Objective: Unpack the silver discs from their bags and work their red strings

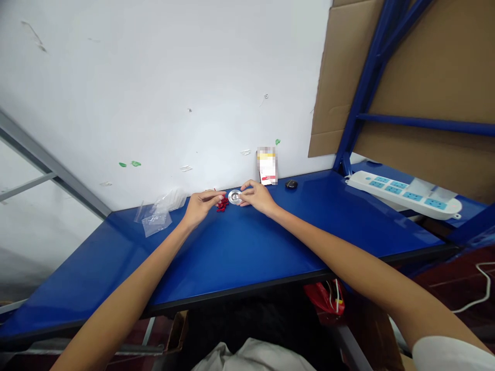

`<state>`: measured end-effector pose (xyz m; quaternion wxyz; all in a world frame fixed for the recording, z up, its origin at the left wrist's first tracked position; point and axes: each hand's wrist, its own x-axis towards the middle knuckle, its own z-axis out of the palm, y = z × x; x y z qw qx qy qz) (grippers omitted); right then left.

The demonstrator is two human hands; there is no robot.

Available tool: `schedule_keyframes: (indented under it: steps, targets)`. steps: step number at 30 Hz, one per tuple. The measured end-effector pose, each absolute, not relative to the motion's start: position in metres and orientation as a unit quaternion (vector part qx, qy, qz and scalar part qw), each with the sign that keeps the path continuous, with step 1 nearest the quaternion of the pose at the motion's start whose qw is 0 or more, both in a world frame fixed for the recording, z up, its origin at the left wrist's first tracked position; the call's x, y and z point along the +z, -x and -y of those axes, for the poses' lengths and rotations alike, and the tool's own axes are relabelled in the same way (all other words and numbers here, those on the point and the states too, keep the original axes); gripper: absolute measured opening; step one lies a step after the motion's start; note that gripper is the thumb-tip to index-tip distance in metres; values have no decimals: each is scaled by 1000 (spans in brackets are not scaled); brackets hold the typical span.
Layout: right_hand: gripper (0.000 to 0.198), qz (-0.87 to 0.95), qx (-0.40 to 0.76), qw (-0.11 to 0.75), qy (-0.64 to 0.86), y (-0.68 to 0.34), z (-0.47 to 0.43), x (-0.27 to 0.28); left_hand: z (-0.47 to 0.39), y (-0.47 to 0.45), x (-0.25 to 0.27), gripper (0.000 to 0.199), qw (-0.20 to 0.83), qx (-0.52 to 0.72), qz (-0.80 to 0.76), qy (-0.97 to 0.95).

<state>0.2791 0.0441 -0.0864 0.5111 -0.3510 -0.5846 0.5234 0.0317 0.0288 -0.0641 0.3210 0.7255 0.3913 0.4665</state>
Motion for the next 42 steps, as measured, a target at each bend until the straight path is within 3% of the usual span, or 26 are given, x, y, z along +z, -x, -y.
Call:
schedule_keyframes:
  steps: [6, 15, 24, 27, 30, 42]
  targets:
    - [45, 597, 523, 507, 337, -272, -39, -87, -19, -42, -65, 31, 310, 450, -400, -736]
    - [47, 623, 505, 510, 310, -265, -31, -86, -13, -42, -64, 15, 66, 406, -416, -811]
    - [37, 634, 517, 498, 286, -263, -20, -78, -13, -43, -67, 8, 26, 405, -402, -821]
    - [27, 624, 540, 499, 265, -262, -20, -77, -13, -43, -67, 8, 41, 419, -400, -814]
    - [29, 634, 524, 503, 267, -263, -24, -80, -13, -44, -67, 9, 87, 440, -398, -800]
    - [26, 684, 400, 543, 277, -266, -18, -78, -8, -54, -65, 34, 413, 506, -361, -666]
